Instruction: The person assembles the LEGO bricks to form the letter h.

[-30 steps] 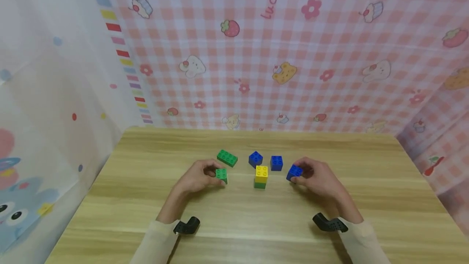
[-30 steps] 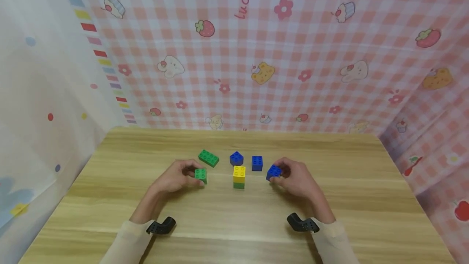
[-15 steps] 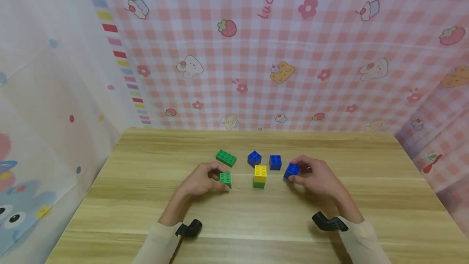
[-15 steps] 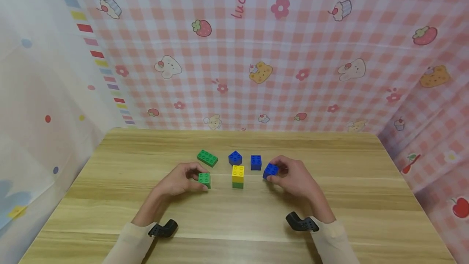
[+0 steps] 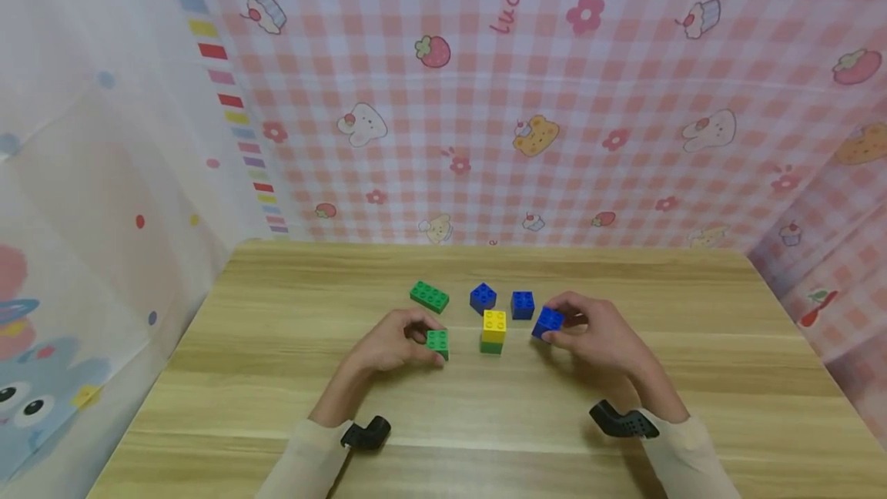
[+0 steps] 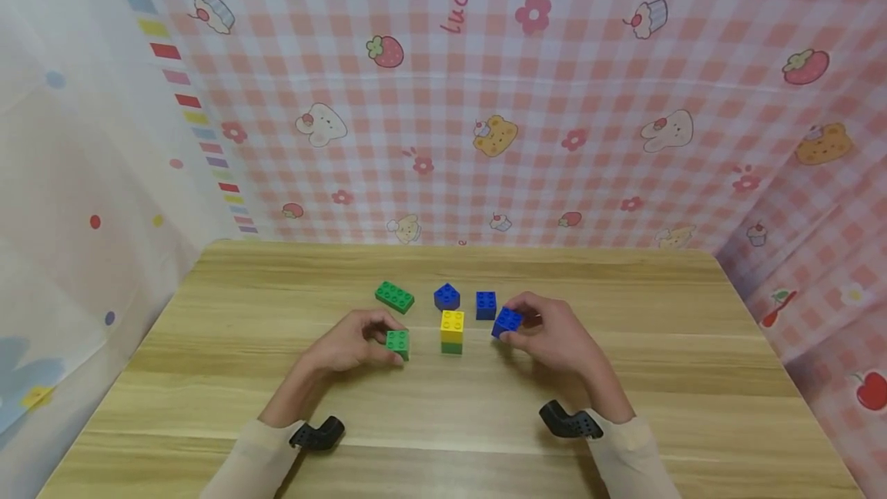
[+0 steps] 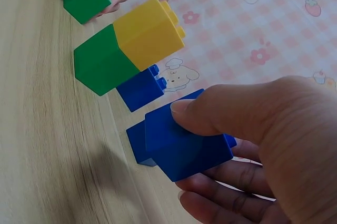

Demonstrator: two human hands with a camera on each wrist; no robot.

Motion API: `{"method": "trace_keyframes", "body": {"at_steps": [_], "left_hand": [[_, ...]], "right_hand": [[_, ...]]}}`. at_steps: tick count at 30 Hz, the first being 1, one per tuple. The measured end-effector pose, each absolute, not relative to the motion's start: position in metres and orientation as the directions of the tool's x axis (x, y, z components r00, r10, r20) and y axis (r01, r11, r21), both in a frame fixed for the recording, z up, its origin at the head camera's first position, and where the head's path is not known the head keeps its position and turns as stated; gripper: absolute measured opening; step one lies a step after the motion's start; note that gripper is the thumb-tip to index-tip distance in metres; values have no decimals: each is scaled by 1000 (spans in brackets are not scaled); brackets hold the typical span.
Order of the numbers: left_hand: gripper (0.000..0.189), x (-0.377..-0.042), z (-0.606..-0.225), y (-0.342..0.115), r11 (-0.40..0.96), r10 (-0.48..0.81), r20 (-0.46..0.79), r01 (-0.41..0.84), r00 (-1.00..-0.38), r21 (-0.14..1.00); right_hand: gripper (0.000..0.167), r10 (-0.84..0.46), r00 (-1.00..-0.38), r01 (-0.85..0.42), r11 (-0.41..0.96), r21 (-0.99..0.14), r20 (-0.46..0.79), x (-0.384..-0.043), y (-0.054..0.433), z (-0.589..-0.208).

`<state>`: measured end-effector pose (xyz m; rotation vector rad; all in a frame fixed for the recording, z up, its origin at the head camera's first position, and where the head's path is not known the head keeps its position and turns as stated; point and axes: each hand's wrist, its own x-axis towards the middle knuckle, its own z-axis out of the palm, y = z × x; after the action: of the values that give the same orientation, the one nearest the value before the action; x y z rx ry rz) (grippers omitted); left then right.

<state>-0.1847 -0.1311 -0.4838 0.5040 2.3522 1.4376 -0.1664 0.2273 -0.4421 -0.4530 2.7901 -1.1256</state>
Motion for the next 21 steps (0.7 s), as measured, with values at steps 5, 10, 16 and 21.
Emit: {"method": "trace_keyframes", "body": {"at_steps": [5,10,16,21], "left_hand": [[39,-184,-485,-127,425,466,-106,117,-879,897],[38,-183,-486,-126,422,462,-105,114,-881,899],[38,-181,-488,-123,418,457,-100,114,-884,901],[38,-178,-489,-119,389,490,-58,159,-870,908]], "right_hand": [[34,-324,-946,-257,680,-687,33,-167,227,-442],[34,-346,-937,-287,665,-689,56,-166,226,-442],[34,-371,-926,-316,652,-689,73,-163,223,-440],[34,-392,-915,-344,637,-690,94,-162,221,-437]]}}
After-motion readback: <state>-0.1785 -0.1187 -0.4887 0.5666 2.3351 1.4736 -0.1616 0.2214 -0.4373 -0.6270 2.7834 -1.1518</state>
